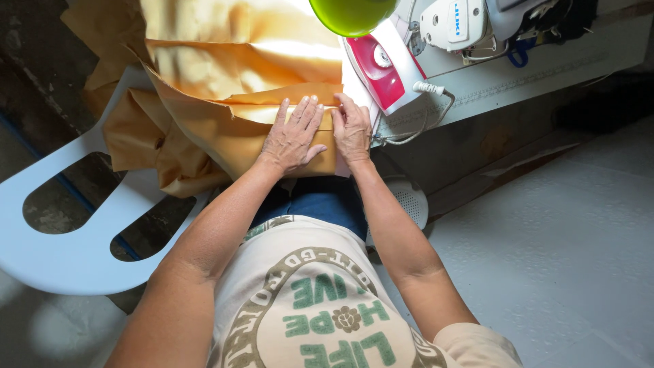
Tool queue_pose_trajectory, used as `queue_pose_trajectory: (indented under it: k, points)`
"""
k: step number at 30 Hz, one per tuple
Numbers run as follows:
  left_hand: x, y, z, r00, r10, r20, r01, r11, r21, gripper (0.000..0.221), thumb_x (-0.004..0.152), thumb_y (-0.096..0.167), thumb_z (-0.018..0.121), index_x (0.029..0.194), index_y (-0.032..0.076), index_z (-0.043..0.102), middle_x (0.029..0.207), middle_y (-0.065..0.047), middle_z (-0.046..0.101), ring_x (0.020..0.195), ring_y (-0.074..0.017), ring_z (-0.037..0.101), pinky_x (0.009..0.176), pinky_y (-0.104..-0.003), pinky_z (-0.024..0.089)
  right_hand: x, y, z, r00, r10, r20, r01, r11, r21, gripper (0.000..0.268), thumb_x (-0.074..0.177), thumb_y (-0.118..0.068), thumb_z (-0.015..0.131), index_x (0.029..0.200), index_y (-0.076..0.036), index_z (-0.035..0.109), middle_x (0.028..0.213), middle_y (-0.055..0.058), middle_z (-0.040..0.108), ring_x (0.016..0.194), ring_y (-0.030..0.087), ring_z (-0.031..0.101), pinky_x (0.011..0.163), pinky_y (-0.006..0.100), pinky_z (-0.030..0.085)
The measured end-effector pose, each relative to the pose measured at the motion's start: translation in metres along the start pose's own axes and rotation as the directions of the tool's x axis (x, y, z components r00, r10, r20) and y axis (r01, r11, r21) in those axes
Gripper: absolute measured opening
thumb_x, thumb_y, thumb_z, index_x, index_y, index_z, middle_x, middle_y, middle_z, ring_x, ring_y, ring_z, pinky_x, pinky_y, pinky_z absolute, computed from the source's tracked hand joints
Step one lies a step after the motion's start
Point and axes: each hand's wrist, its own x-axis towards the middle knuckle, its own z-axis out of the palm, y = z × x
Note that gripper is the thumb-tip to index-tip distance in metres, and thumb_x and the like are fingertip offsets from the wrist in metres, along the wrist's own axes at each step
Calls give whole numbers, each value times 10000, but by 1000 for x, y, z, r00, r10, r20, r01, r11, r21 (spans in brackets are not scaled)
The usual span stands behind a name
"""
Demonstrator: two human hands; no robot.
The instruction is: Ironing a large piece of yellow fabric on a work table in a sewing factory.
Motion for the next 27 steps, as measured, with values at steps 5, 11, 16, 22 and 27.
queue_pose_trajectory:
  k: [5,11,16,22,27]
  points:
    - [2,-1,3,1000,7,-8,-7,1000,24,908,933,723,509,1568,80,420,1637,-158,385,1550,-302,294,1268,-616,64,-1,3,6,999,53,3,-53,999,0,385,946,-205,710,1306,-255,584,878,22,702,868,262,628,847,408,547]
    - [1,1,9,1000,-14,-14,14,999,39,910,914,707,551,1565,83,428,1647,-150,373,1556,-297,279,1268,-622,65,-8,-14,4,995,-29,-99,10,982,-189,347,973,-287,681,1298,-222,580,997,18,614,932,250,570,841,397,519]
    - [-1,0,24,999,-44,21,43,999,22,785,914,484,515,1588,96,408,1678,-104,329,1573,-254,238,1293,-569,72,-27,-15,31,942,-241,236,309,896,-320,941,1001,-791,261,1607,-81,374,1677,167,321,1555,348,282,1262,490,143]
    - [-37,-35,-6,991,-133,-34,137,975,177,929,912,658,596,1574,27,438,1637,-210,393,1564,-345,264,1274,-554,139,-28,-3,21,909,-195,370,349,839,-417,941,997,-795,295,1643,-110,297,1717,113,254,1587,288,208,1261,535,43]
    - [-87,-78,-20,971,-194,-138,205,976,74,939,896,577,665,1590,-4,417,1664,-257,321,1558,-400,230,1239,-627,154,-32,2,28,902,-172,396,351,826,-440,973,970,-827,286,1663,-145,228,1732,94,193,1599,280,153,1255,588,22]
